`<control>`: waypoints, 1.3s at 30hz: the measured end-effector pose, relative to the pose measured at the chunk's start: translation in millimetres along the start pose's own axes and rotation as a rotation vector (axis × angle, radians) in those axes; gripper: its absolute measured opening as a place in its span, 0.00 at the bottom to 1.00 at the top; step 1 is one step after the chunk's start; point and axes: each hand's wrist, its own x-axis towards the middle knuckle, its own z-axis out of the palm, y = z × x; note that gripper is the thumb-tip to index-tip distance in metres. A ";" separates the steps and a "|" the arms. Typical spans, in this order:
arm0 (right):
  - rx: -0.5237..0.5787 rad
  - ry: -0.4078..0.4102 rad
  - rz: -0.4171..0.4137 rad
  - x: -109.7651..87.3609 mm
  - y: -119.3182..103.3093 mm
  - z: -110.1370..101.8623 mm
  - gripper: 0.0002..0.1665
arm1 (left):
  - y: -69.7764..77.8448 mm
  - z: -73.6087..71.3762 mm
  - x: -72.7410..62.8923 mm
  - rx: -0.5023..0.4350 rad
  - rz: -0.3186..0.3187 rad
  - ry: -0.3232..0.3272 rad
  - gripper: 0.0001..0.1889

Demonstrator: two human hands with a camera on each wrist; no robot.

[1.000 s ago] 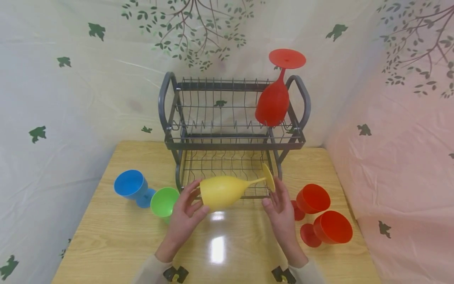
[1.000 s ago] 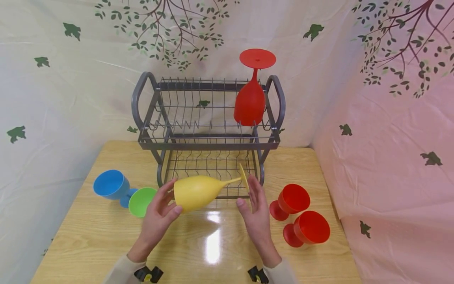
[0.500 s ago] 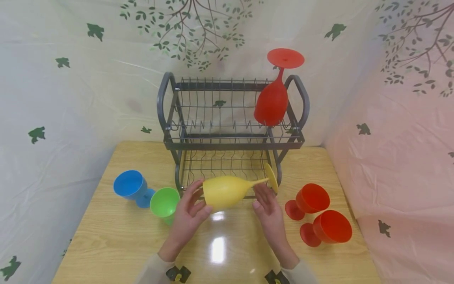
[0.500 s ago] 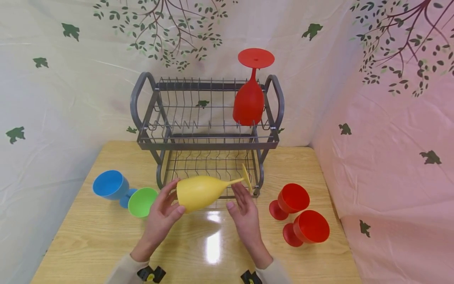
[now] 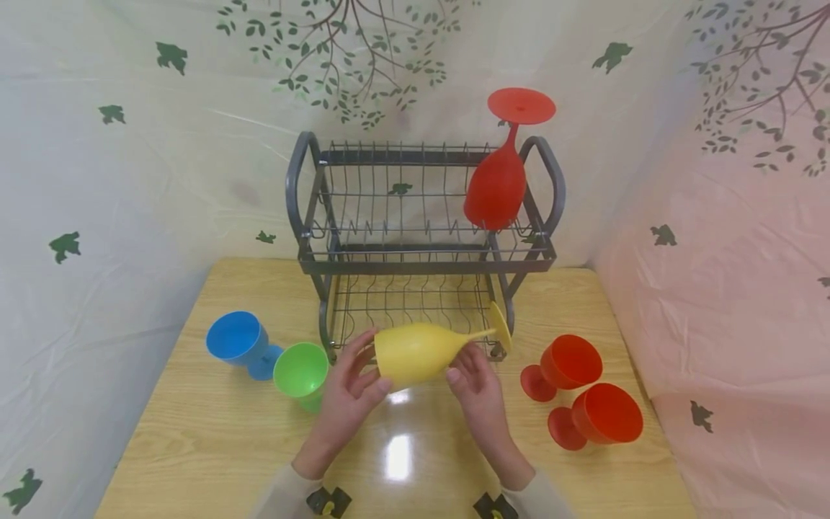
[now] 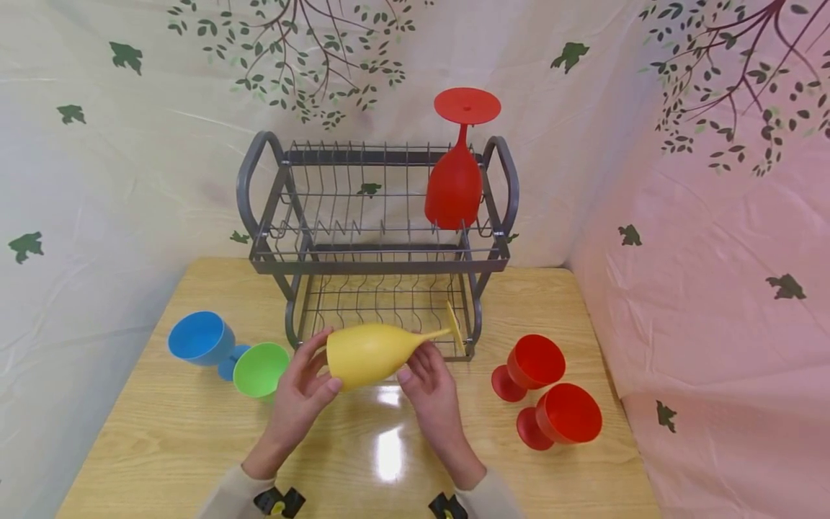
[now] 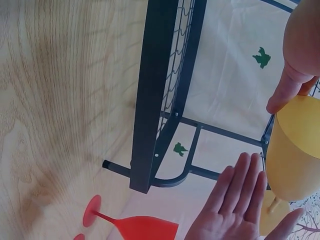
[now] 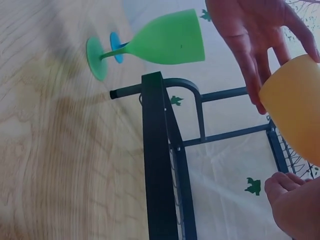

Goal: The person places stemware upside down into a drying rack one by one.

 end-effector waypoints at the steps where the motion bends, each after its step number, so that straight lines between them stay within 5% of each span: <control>1: -0.001 0.000 -0.008 0.2 -0.5 1.0 0.34 | -0.3 0.2 0.0 -0.001 0.002 0.000 0.37; 13: -0.010 0.033 -0.022 2.6 -6.3 8.9 0.30 | -2.0 1.9 0.1 -0.014 0.022 -0.012 0.36; 31: 0.039 0.051 -0.052 1.6 -11.1 11.8 0.28 | -0.8 7.1 -1.6 -0.009 -0.034 -0.012 0.38; 39: -0.001 0.089 -0.064 3.0 -15.8 7.5 0.26 | 5.4 5.1 0.1 0.254 0.077 -0.030 0.42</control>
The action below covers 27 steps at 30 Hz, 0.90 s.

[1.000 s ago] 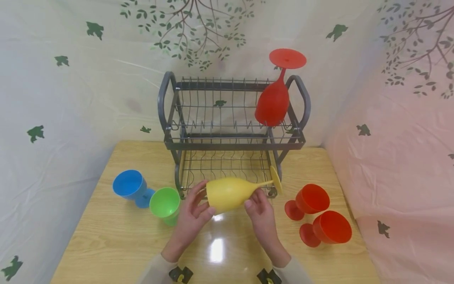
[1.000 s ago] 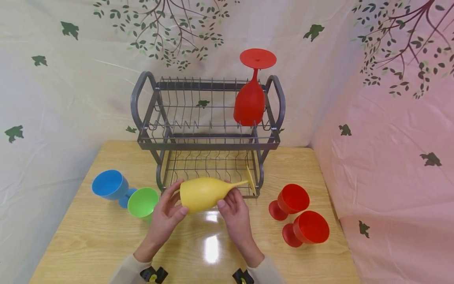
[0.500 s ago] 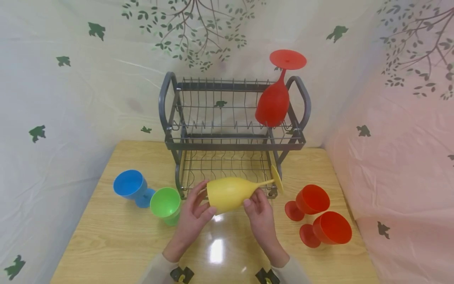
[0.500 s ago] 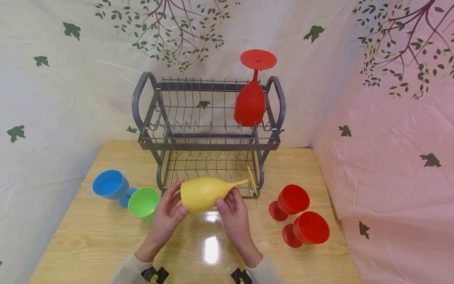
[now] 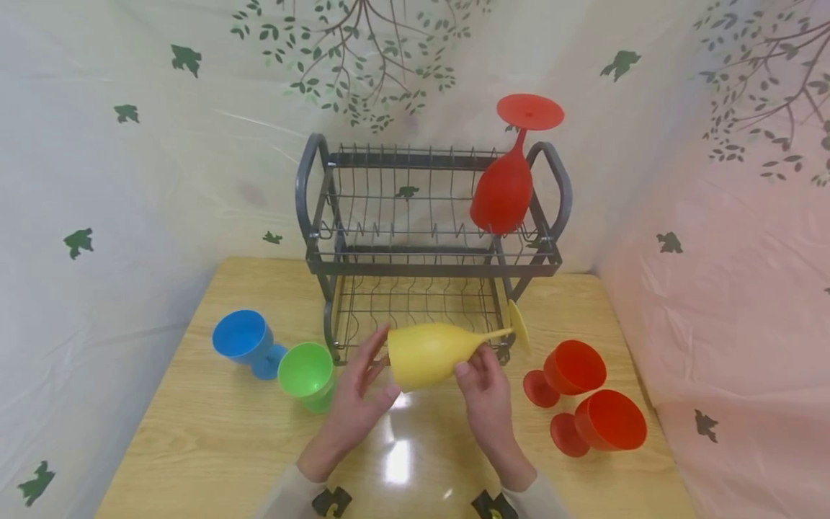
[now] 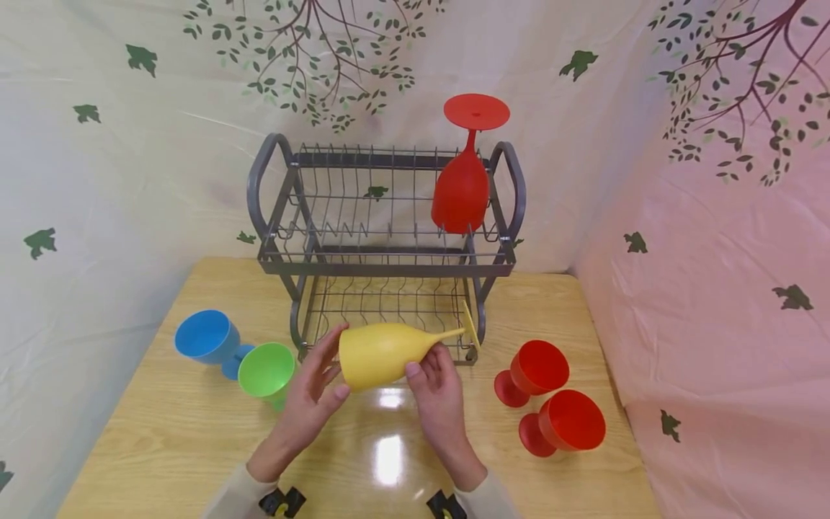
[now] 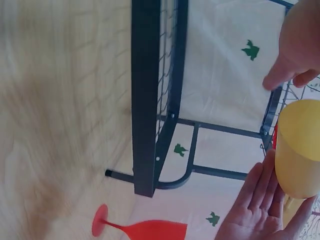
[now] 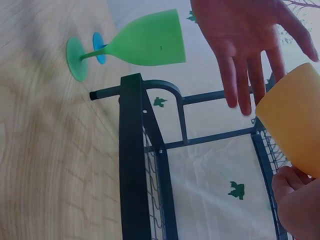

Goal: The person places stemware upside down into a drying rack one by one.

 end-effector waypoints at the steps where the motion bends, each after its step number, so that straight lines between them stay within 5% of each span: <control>1: -0.007 0.006 0.000 0.5 -1.1 -1.0 0.26 | 0.7 -1.4 0.2 0.047 0.030 0.000 0.43; 10: -0.020 0.038 -0.003 5.5 -9.8 -10.3 0.26 | 12.4 -16.0 15.3 0.404 0.458 0.087 0.38; 17: -0.043 0.047 -0.059 8.4 -19.4 -15.8 0.26 | 26.8 -34.8 28.1 0.536 0.541 0.090 0.38; 27: 0.021 0.030 -0.144 15.1 -32.3 -22.5 0.26 | 41.1 -61.5 52.8 0.710 0.702 0.258 0.36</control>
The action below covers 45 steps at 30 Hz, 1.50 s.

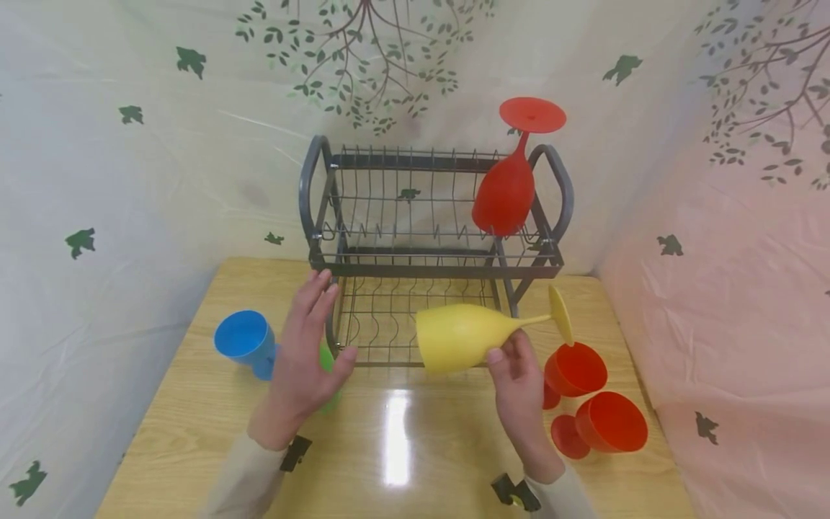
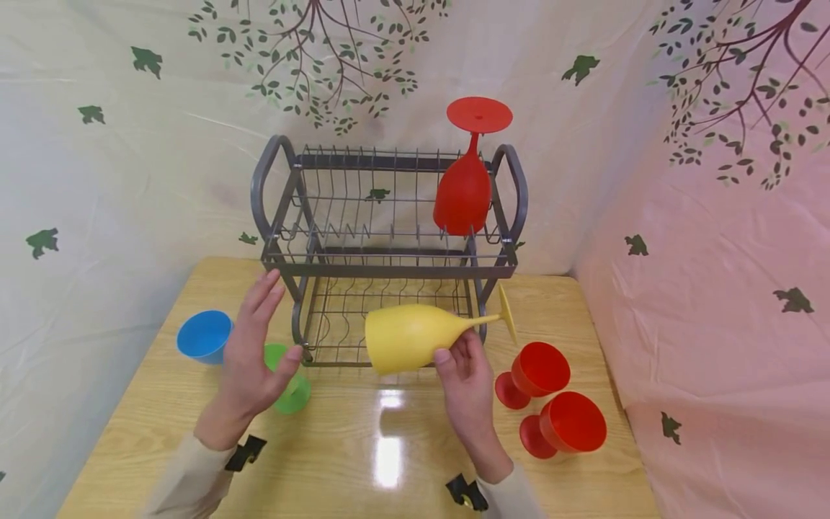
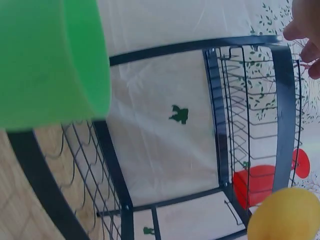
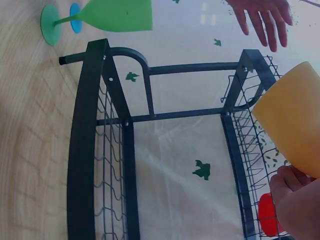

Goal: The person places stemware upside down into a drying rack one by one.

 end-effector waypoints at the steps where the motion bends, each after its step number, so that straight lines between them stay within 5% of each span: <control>1: 0.003 0.000 -0.008 0.7 -1.2 -0.3 0.26 | -1.7 -0.8 1.5 0.022 0.004 0.011 0.35; 8: -0.019 0.011 -0.049 6.3 -12.2 -2.5 0.26 | -10.5 -5.6 7.2 0.157 -0.039 -0.013 0.39; 25: -0.050 -0.011 -0.188 27.5 -32.8 -6.4 0.28 | -13.5 -11.9 8.3 0.282 -0.184 -0.282 0.47; 45: 0.023 -0.046 -0.360 61.9 -73.8 12.7 0.33 | -12.3 -9.9 7.0 0.289 -0.231 -0.330 0.47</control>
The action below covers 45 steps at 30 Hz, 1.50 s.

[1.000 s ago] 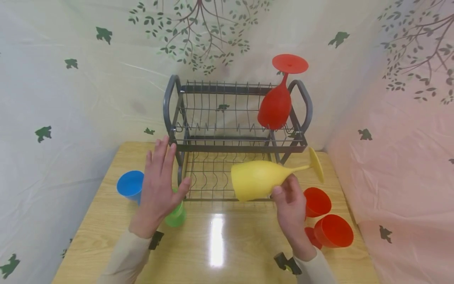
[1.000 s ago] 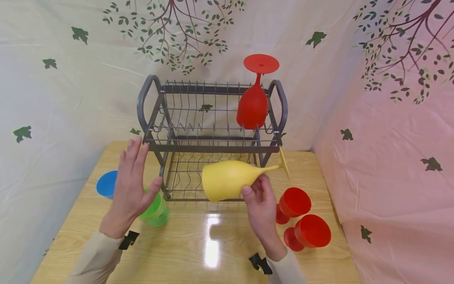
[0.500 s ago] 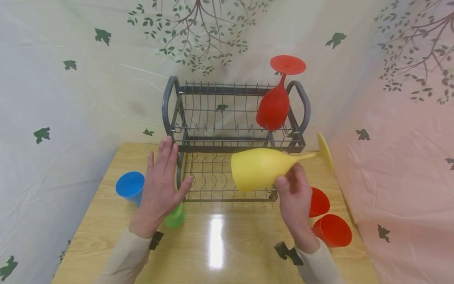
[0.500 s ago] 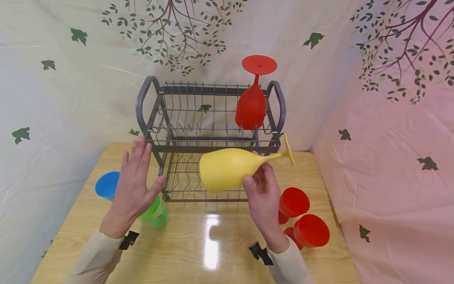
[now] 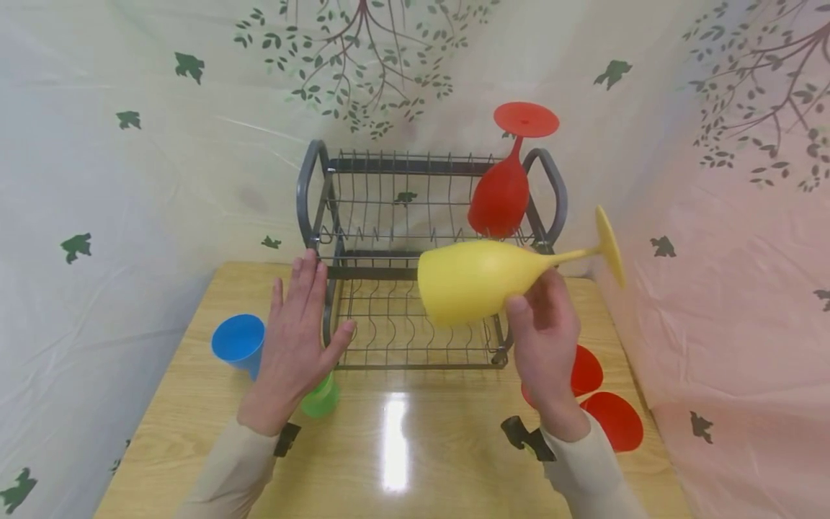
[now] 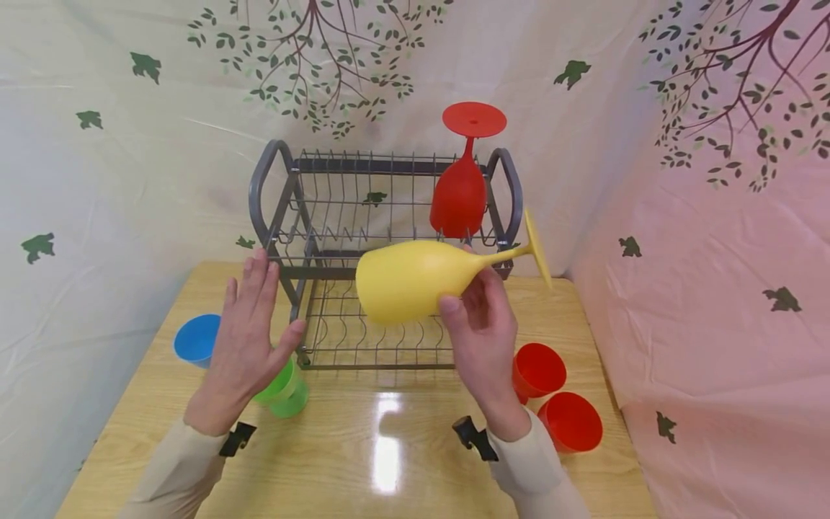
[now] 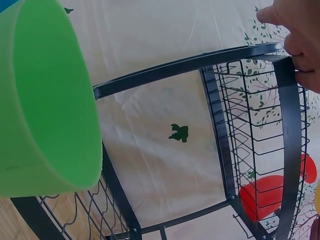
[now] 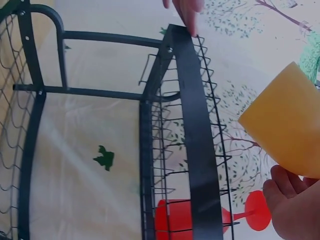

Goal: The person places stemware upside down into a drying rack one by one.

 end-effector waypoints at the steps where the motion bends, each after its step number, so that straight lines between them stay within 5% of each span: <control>1: 0.003 0.004 -0.007 2.5 -0.7 1.1 0.34 | 0.0 0.1 0.1 0.000 0.002 0.003 0.47; 12: -0.013 0.049 -0.057 30.6 -8.5 11.5 0.37 | 0.2 -0.2 1.0 -0.004 0.014 0.026 0.46; 28: -0.053 0.009 -0.053 73.7 -11.6 29.9 0.34 | 0.3 -0.1 1.6 0.001 0.040 0.053 0.44; 37: -0.124 -0.007 -0.081 96.6 -4.4 35.1 0.27 | 2.1 -0.7 1.0 0.003 0.024 0.045 0.44; 45: -0.291 -0.030 0.008 112.2 12.4 31.2 0.31 | 1.6 -0.3 1.1 0.004 0.024 0.051 0.44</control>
